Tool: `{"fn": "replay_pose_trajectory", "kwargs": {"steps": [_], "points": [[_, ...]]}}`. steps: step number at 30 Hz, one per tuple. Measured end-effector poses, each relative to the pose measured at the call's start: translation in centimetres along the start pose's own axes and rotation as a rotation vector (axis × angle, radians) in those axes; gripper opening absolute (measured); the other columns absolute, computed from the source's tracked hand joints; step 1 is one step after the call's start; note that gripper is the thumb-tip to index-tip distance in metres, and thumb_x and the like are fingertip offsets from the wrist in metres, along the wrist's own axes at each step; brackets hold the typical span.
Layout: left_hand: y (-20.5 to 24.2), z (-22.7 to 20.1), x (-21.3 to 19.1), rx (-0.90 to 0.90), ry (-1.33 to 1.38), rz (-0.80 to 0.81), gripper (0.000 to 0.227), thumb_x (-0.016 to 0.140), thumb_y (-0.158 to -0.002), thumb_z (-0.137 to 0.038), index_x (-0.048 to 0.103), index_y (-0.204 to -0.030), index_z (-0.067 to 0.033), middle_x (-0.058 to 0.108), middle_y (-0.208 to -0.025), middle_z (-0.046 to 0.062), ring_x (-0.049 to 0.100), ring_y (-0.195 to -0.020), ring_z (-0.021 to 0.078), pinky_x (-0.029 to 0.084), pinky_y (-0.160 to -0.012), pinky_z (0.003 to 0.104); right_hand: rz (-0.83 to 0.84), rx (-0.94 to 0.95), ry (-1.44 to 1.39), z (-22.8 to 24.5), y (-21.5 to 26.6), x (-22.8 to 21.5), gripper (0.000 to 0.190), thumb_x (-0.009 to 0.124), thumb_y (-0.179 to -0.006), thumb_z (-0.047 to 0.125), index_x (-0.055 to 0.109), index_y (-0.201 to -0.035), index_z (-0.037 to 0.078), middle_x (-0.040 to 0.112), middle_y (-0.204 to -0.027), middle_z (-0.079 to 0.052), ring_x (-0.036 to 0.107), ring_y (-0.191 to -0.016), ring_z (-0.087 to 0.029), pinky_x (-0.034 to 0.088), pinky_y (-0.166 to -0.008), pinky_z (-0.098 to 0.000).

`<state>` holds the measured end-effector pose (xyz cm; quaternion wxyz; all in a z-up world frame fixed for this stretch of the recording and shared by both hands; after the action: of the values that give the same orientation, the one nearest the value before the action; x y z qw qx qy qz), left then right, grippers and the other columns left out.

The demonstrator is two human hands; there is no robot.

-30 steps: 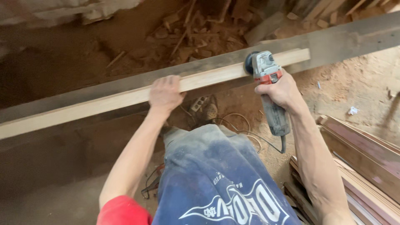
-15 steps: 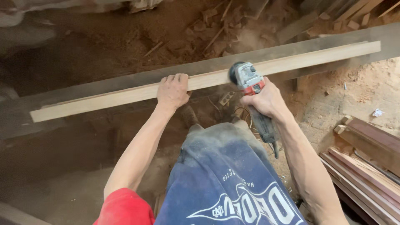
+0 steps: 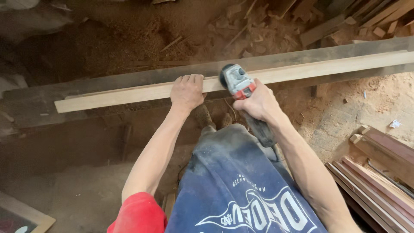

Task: The person sands a long wooden plank using an angle grinder, then sets it aside. The person then picks up a circular saw and cuts a smaller wooden plank. The person is wearing sandals.

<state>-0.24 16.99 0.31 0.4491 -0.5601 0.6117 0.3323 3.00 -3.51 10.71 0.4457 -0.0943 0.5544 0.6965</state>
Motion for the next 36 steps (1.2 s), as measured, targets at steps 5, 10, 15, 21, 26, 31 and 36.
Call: {"fn": "replay_pose_trajectory", "kwargs": {"steps": [5,10,15,21,26,31,36], "points": [[-0.2,-0.1,-1.2,0.013,-0.001,-0.079,0.041,0.089,-0.069,-0.027,0.066,-0.101,-0.0130,0.074,-0.100,0.004,0.072,-0.094,0.0247,0.053,-0.084,0.041,-0.052,0.045,-0.020,-4.3,-0.9,-3.9,0.069,0.085,-0.058,0.030,0.063,-0.117,0.001,0.075,-0.107,-0.016,0.072,-0.100,-0.028,0.054,-0.093,-0.0377],[-0.2,-0.3,-1.4,-0.004,-0.009,-0.074,0.044,0.091,-0.065,-0.028,0.068,-0.100,-0.0136,0.076,-0.099,0.003,0.073,-0.094,0.0239,0.054,-0.084,0.042,-0.049,0.115,-0.089,-9.5,-1.9,-7.8,0.065,0.082,-0.061,0.024,0.064,-0.120,0.005,0.076,-0.104,-0.013,0.072,-0.092,-0.024,0.056,-0.087,-0.0359],[-0.1,-0.1,-1.2,-0.026,-0.053,-0.081,0.046,0.093,-0.065,-0.031,0.069,-0.101,-0.0147,0.077,-0.099,0.004,0.073,-0.092,0.0248,0.054,-0.085,0.041,-0.090,0.045,-0.129,-13.8,-2.8,-12.1,0.053,0.083,-0.065,0.019,0.069,-0.115,0.005,0.076,-0.101,-0.010,0.070,-0.088,-0.019,0.055,-0.083,-0.0343],[0.1,0.0,-0.6,-0.060,-0.122,-0.030,0.047,0.093,-0.067,-0.034,0.070,-0.103,-0.0154,0.077,-0.097,0.006,0.072,-0.090,0.0272,0.054,-0.085,0.041,-0.128,0.079,-0.174,-20.7,-4.5,-16.8,0.042,0.083,-0.069,0.015,0.069,-0.108,0.007,0.071,-0.092,-0.004,0.066,-0.080,-0.016,0.055,-0.074,-0.0348],[-0.2,-0.7,-1.5,-0.042,-0.116,-0.056,0.047,0.093,-0.066,-0.034,0.069,-0.102,-0.0168,0.076,-0.097,0.005,0.072,-0.092,0.0274,0.053,-0.089,0.042,-0.141,0.080,-0.324,-24.4,-5.4,-19.5,0.034,0.081,-0.073,0.008,0.069,-0.104,0.006,0.068,-0.090,-0.003,0.063,-0.075,-0.016,0.053,-0.069,-0.0350],[-0.1,-0.7,-1.4,-0.050,-0.129,-0.040,0.047,0.093,-0.066,-0.033,0.069,-0.103,-0.0165,0.076,-0.099,0.003,0.072,-0.093,0.0267,0.053,-0.090,0.041,-0.180,0.098,-0.291,-24.6,-5.1,-19.5,0.031,0.081,-0.075,0.010,0.070,-0.104,0.006,0.070,-0.089,-0.004,0.064,-0.075,-0.016,0.055,-0.070,-0.0344],[-0.1,-0.7,-1.0,-0.012,-0.103,-0.059,0.044,0.094,-0.075,-0.035,0.068,-0.104,-0.0144,0.076,-0.103,0.005,0.072,-0.094,0.0243,0.053,-0.089,0.040,-0.147,0.047,-0.286,-20.7,-4.1,-16.9,0.036,0.080,-0.073,0.009,0.070,-0.107,0.006,0.071,-0.092,-0.005,0.065,-0.077,-0.015,0.055,-0.071,-0.0340]]}}
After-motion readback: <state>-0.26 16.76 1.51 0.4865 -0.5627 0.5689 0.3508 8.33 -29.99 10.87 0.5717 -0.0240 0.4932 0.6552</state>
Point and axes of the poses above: each hand's wrist, its own y-axis away from the middle knuckle, its own x-axis out of the palm, z = x × y, the point moved 7 cm from there along -y, towards the middle knuckle
